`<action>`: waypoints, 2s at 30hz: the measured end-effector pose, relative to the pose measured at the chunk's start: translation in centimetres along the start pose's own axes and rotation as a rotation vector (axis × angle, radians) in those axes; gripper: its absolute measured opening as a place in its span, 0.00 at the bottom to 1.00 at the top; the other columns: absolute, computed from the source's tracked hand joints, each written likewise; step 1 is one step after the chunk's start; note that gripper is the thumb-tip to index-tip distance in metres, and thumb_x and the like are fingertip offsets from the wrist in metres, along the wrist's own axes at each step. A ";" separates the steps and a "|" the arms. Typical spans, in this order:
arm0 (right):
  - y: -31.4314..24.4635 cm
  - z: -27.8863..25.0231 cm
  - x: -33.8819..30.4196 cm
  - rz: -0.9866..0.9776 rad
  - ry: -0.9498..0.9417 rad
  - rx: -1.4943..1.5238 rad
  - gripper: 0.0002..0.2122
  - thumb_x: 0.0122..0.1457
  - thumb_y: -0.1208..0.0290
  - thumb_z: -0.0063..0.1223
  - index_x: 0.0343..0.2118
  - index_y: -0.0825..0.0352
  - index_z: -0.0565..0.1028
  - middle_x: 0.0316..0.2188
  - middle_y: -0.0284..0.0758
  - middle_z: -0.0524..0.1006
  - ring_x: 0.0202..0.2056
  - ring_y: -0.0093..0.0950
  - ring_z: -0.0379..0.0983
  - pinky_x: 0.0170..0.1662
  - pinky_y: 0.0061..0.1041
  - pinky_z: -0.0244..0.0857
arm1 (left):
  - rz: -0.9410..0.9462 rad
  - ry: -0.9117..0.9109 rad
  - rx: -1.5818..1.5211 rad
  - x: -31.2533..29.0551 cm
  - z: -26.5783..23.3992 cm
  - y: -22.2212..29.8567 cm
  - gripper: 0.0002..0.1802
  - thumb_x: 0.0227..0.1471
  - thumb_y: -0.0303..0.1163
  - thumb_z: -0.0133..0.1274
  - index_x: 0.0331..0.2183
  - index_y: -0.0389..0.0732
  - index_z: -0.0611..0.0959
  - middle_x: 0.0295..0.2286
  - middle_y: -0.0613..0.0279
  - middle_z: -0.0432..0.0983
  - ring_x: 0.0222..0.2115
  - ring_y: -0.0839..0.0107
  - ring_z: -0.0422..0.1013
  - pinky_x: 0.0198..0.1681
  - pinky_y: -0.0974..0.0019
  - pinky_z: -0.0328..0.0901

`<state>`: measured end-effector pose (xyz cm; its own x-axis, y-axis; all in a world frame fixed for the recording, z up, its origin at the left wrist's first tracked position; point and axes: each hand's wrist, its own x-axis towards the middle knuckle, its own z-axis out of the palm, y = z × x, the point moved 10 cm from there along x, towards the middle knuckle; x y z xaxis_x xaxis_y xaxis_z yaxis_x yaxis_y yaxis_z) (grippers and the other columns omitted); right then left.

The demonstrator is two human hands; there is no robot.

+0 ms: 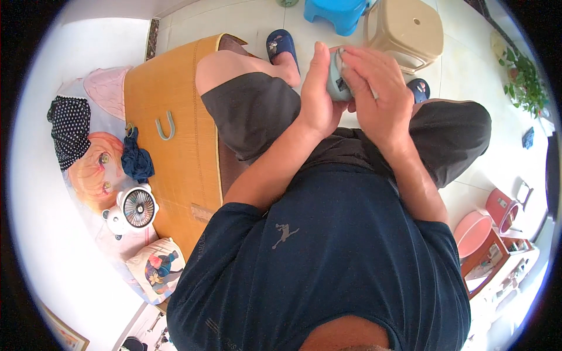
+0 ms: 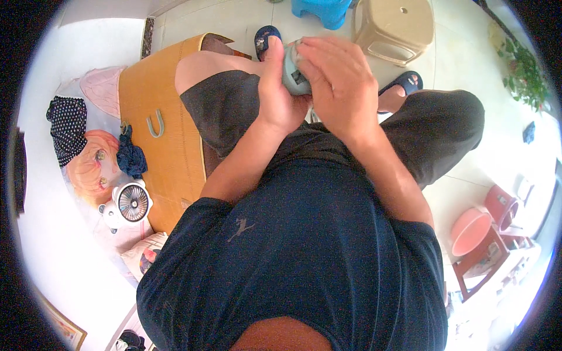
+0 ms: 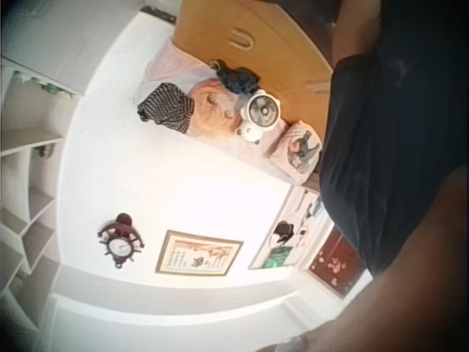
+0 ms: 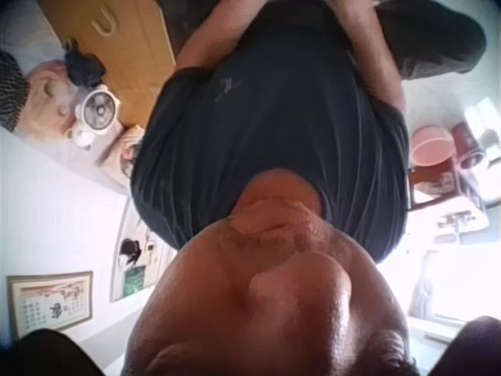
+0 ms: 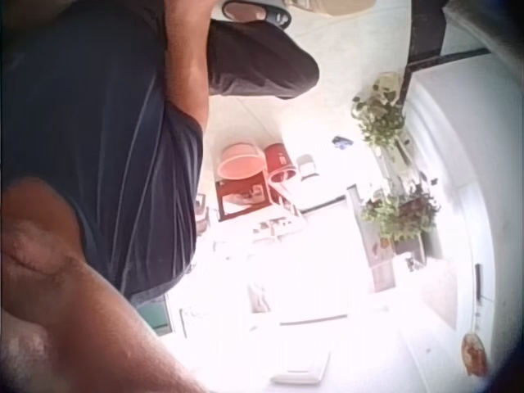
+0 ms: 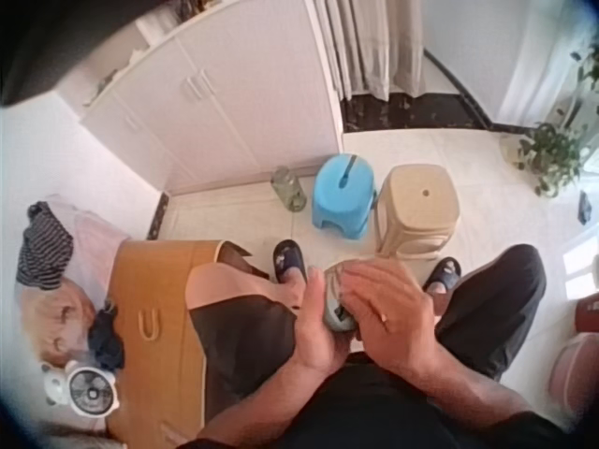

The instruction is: The person wipes a blue plastic housing with a cloth and then places the cloth inside a green glass jar.

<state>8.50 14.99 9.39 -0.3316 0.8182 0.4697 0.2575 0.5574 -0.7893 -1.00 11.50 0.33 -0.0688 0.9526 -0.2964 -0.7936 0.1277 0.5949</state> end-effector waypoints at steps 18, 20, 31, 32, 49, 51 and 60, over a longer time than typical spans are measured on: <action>-1.8 -0.8 -0.1 -0.231 -0.034 -0.158 0.10 0.52 0.78 0.64 0.37 0.60 0.86 0.44 0.29 0.86 0.51 0.36 0.77 0.57 0.36 0.66 | -0.149 0.197 0.062 -0.6 -1.2 -2.5 0.35 0.64 0.72 0.37 0.47 0.54 0.82 0.43 0.66 0.81 0.46 0.67 0.78 0.42 0.60 0.74; -2.8 -0.5 -0.6 -0.212 -0.055 -0.192 0.10 0.51 0.78 0.65 0.37 0.60 0.86 0.44 0.30 0.86 0.51 0.37 0.77 0.57 0.36 0.66 | -0.129 0.132 -0.014 0.0 -1.5 -1.9 0.35 0.65 0.69 0.37 0.49 0.50 0.80 0.45 0.64 0.80 0.47 0.66 0.78 0.47 0.59 0.73; -3.7 -0.4 -1.5 -0.232 0.012 -0.141 0.07 0.55 0.78 0.63 0.37 0.63 0.83 0.41 0.32 0.83 0.39 0.39 0.73 0.47 0.35 0.67 | -0.079 0.203 -0.080 0.1 -1.8 -1.4 0.37 0.68 0.68 0.35 0.46 0.43 0.80 0.45 0.60 0.79 0.46 0.64 0.76 0.54 0.58 0.69; -3.4 -0.5 -1.4 -0.235 0.002 -0.154 0.08 0.54 0.78 0.64 0.37 0.63 0.83 0.40 0.32 0.83 0.39 0.38 0.72 0.47 0.36 0.67 | -0.057 0.218 -0.045 -0.1 -1.8 -1.2 0.37 0.68 0.67 0.35 0.46 0.43 0.80 0.44 0.60 0.79 0.46 0.64 0.76 0.54 0.58 0.69; -0.2 -1.8 -2.8 -0.005 0.095 0.057 0.10 0.56 0.82 0.67 0.42 0.66 0.84 0.40 0.37 0.79 0.38 0.34 0.77 0.40 0.29 0.72 | -0.058 -0.016 -0.014 0.3 -0.4 1.2 0.42 0.64 0.72 0.29 0.48 0.46 0.81 0.44 0.48 0.83 0.33 0.64 0.77 0.25 0.66 0.63; 0.1 -2.3 -2.8 0.149 0.149 0.223 0.10 0.55 0.81 0.68 0.41 0.66 0.85 0.39 0.38 0.80 0.39 0.34 0.79 0.41 0.29 0.73 | 0.026 0.068 0.087 0.3 -0.8 1.5 0.42 0.65 0.71 0.28 0.46 0.44 0.82 0.44 0.51 0.83 0.35 0.65 0.77 0.26 0.63 0.64; 1.1 -1.7 -3.1 0.269 0.085 0.216 0.09 0.56 0.79 0.68 0.41 0.67 0.83 0.36 0.38 0.83 0.38 0.30 0.81 0.42 0.29 0.74 | 0.102 0.120 0.020 -0.1 -1.5 1.6 0.37 0.66 0.64 0.36 0.47 0.41 0.83 0.40 0.59 0.83 0.41 0.66 0.77 0.43 0.60 0.70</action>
<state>11.38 13.34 7.72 -0.1990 0.9456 0.2574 0.1242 0.2849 -0.9505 -3.17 11.22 0.22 -0.2213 0.9214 -0.3195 -0.7667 0.0381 0.6409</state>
